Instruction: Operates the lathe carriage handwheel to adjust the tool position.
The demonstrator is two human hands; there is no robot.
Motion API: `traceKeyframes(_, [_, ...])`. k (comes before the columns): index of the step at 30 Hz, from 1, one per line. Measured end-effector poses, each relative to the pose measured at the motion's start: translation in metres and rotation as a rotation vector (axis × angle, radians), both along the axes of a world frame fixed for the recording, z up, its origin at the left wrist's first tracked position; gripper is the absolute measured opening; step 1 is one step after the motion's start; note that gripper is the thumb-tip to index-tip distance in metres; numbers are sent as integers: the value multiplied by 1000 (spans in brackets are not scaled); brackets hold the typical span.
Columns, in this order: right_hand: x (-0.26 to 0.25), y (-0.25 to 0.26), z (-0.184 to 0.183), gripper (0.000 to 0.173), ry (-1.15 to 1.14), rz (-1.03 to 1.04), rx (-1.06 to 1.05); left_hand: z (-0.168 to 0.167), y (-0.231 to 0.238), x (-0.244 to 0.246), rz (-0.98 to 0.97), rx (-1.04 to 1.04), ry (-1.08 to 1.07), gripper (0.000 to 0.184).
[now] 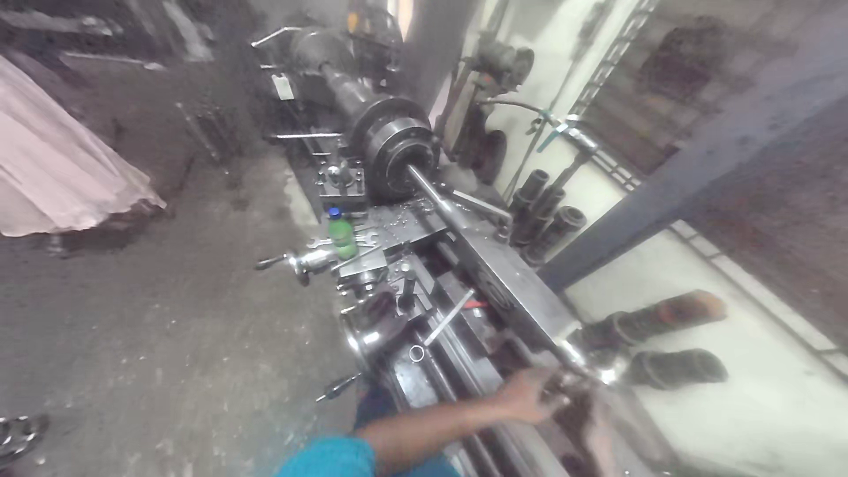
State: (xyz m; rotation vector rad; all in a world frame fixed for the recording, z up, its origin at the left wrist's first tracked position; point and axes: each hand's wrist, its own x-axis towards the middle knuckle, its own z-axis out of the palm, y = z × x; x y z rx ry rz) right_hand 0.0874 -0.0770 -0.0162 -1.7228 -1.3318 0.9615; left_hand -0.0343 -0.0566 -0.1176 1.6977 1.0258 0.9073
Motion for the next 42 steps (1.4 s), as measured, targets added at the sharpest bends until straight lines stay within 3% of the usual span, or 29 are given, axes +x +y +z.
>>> traceKeyframes(2, [26,14,-39,63,73,-5,23,-7,1,1,-27,-5,-10,56])
traceKeyframes(5, [49,29,-66,72,198,-8,-14,-18,2,-1,-92,-14,-54,53])
traceKeyframes(9, [22,24,-2,69,176,-54,-219,-25,7,-4,-182,0,-66,48])
traceKeyframes(13, [8,24,30,69,171,-75,-287,-28,13,-3,-209,57,-39,47])
traceKeyframes(17, [19,25,25,70,50,-58,-88,-20,14,3,-184,90,-21,45])
traceKeyframes(19, [-2,24,75,52,-167,-131,-333,-13,11,5,-142,87,-59,42])
traceKeyframes(20, [2,21,67,41,-252,-146,-242,-10,11,6,-129,77,-68,41])
traceKeyframes(21, [15,18,32,40,-360,-162,29,-8,10,7,-119,68,-74,41])
traceKeyframes(23, [42,14,-3,70,-531,18,301,-3,9,6,-106,52,-67,43])
traceKeyframes(25, [50,11,-11,95,-690,204,417,5,9,5,-107,23,-48,44])
traceKeyframes(29, [45,9,-19,114,-939,267,429,22,12,10,-78,0,-13,40])
traceKeyframes(33, [43,19,-27,107,-1006,128,439,43,16,8,-72,-70,30,45])
traceKeyframes(38, [48,27,-20,109,-1046,103,403,53,20,12,-51,-126,91,51])
traceKeyframes(42, [49,38,-5,104,-1061,113,283,44,19,13,-41,-7,-18,44])
